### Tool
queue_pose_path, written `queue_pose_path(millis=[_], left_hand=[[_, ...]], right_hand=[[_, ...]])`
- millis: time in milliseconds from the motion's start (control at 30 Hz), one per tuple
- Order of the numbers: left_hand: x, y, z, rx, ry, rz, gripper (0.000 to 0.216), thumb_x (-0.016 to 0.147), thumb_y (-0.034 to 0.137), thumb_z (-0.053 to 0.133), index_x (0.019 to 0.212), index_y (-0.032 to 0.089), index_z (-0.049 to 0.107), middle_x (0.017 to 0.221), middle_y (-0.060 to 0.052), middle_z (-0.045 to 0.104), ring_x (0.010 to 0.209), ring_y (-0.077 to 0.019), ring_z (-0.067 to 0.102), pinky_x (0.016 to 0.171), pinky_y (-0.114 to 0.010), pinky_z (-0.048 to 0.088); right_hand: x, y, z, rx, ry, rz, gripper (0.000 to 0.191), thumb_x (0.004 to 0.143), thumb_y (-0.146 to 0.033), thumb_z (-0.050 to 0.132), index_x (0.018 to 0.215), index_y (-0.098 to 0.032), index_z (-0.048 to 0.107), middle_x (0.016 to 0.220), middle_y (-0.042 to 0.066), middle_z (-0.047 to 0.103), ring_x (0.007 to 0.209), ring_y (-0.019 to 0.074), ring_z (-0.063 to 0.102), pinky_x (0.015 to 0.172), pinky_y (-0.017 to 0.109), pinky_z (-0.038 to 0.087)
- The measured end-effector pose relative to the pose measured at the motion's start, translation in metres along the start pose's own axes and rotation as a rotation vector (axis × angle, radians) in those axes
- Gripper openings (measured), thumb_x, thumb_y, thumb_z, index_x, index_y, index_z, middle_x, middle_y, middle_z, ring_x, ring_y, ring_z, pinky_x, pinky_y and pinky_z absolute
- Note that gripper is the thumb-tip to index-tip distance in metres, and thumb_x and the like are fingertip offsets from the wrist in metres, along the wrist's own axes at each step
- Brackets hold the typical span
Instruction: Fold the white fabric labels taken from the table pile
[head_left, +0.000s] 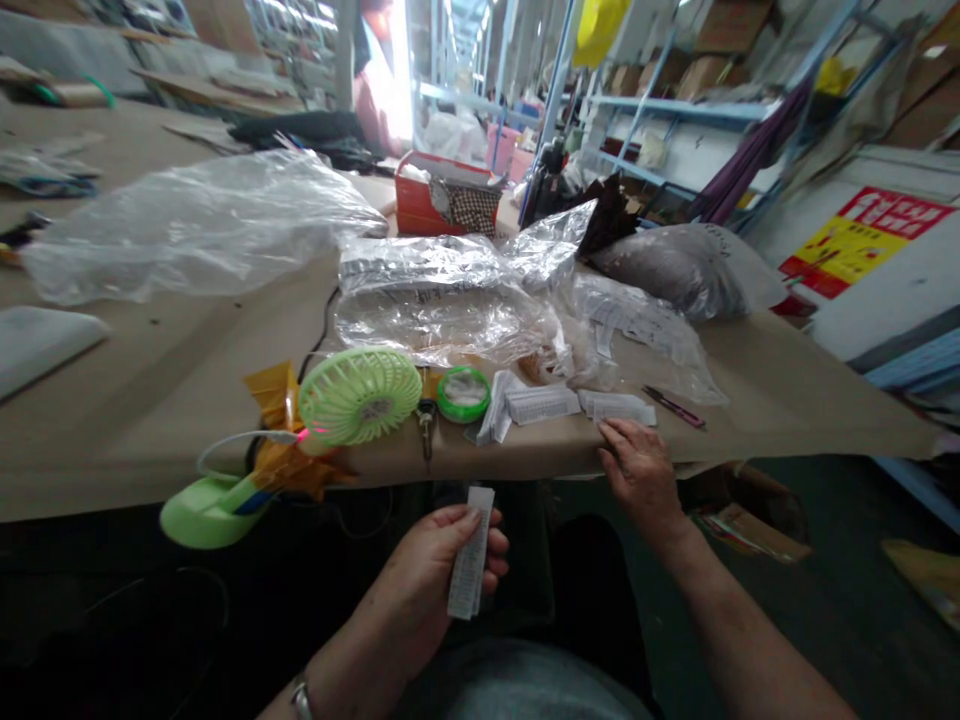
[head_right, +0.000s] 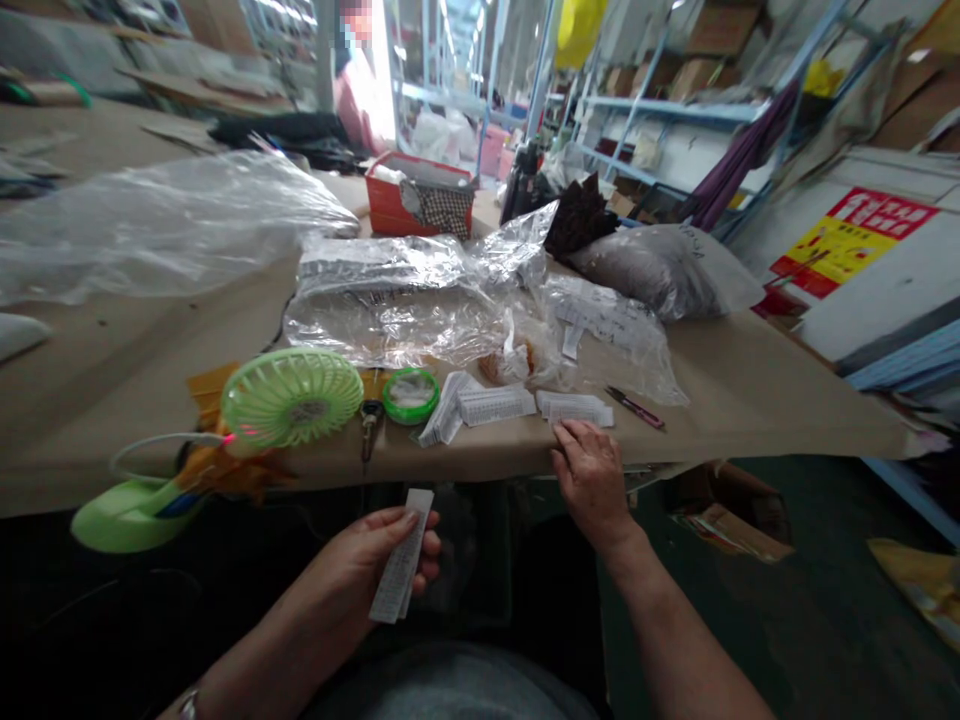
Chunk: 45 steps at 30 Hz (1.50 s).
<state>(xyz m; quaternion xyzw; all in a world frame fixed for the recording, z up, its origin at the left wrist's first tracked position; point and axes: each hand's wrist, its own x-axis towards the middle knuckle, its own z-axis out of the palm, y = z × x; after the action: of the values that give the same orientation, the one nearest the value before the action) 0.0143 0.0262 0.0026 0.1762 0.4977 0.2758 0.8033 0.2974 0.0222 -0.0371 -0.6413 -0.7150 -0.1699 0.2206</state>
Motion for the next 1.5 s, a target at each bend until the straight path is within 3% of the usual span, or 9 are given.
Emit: queue_pose_path(millis=[167, 367, 467, 567, 633, 733, 1000, 1500], left_hand=[[0.001, -0.001, -0.003, -0.006, -0.002, -0.002, 0.011, 0.084, 0.019, 0.057, 0.084, 0.008, 0.061, 0.061, -0.005, 0.064, 0.047, -0.0118, 0.059, 0.045, -0.021, 0.046], [-0.002, -0.001, -0.003, -0.030, -0.004, -0.002, 0.010, 0.083, 0.018, 0.057, 0.082, 0.009, 0.062, 0.060, -0.006, 0.065, 0.047, -0.0124, 0.060, 0.045, -0.021, 0.046], [-0.005, -0.001, 0.000, -0.033, -0.009, -0.001, 0.011, 0.081, 0.019, 0.060, 0.083, 0.009, 0.063, 0.064, -0.007, 0.066, 0.052, -0.0140, 0.063, 0.049, -0.023, 0.049], [-0.003, -0.003, 0.000, -0.078, -0.077, 0.024, 0.012, 0.079, 0.020, 0.062, 0.082, 0.009, 0.064, 0.065, -0.007, 0.066, 0.052, -0.0136, 0.061, 0.051, -0.024, 0.049], [-0.001, -0.005, -0.001, -0.142, -0.134, 0.070, 0.011, 0.075, 0.019, 0.066, 0.078, 0.009, 0.065, 0.064, -0.006, 0.064, 0.050, -0.0110, 0.057, 0.048, -0.021, 0.045], [0.002, -0.008, -0.006, -0.217, -0.140, 0.136, 0.007, 0.068, 0.015, 0.068, 0.068, 0.009, 0.063, 0.061, -0.003, 0.061, 0.049, -0.0081, 0.053, 0.045, -0.018, 0.037], [0.001, -0.006, -0.011, -0.285, -0.097, 0.137, 0.012, 0.066, 0.013, 0.065, 0.058, 0.012, 0.057, 0.054, 0.001, 0.054, 0.046, -0.0071, 0.048, 0.045, -0.019, 0.033], [-0.002, -0.004, -0.011, -0.254, -0.108, 0.130, 0.007, 0.066, 0.015, 0.069, 0.064, 0.011, 0.063, 0.064, -0.005, 0.065, 0.056, -0.0117, 0.058, 0.051, -0.021, 0.039]], right_hand=[[0.002, 0.009, -0.004, 0.253, 0.108, 0.003, 0.016, 0.090, -0.025, 0.053, 0.097, -0.021, 0.066, 0.097, 0.007, 0.067, 0.097, 0.0220, 0.059, 0.089, 0.041, 0.046], [0.006, 0.003, -0.014, 0.466, 0.201, 0.171, 0.011, 0.087, -0.025, 0.056, 0.086, -0.020, 0.065, 0.090, 0.006, 0.066, 0.088, 0.0205, 0.062, 0.084, 0.039, 0.050], [0.008, -0.037, -0.024, 0.588, 0.229, 0.072, 0.008, 0.086, -0.017, 0.057, 0.089, -0.021, 0.063, 0.094, 0.006, 0.066, 0.097, 0.0215, 0.061, 0.091, 0.043, 0.046], [0.007, -0.094, -0.029, 0.837, 0.083, -0.160, 0.014, 0.086, -0.011, 0.055, 0.091, -0.022, 0.062, 0.091, 0.005, 0.068, 0.098, 0.0212, 0.061, 0.086, 0.041, 0.050], [0.005, -0.126, -0.026, 0.925, 0.014, -0.338, 0.013, 0.087, -0.013, 0.053, 0.092, -0.020, 0.062, 0.090, 0.006, 0.069, 0.097, 0.0206, 0.061, 0.085, 0.040, 0.051], [0.002, -0.153, -0.019, 0.928, -0.001, -0.452, 0.012, 0.088, -0.012, 0.052, 0.089, -0.018, 0.063, 0.088, 0.006, 0.069, 0.095, 0.0199, 0.060, 0.084, 0.039, 0.051], [0.004, -0.156, -0.014, 0.927, -0.054, -0.532, 0.016, 0.089, -0.010, 0.050, 0.089, -0.018, 0.064, 0.086, 0.007, 0.067, 0.094, 0.0183, 0.061, 0.083, 0.036, 0.054], [0.005, -0.153, -0.012, 0.870, -0.167, -0.631, 0.017, 0.088, -0.007, 0.049, 0.089, -0.017, 0.063, 0.091, 0.007, 0.069, 0.097, 0.0181, 0.062, 0.090, 0.037, 0.052]])
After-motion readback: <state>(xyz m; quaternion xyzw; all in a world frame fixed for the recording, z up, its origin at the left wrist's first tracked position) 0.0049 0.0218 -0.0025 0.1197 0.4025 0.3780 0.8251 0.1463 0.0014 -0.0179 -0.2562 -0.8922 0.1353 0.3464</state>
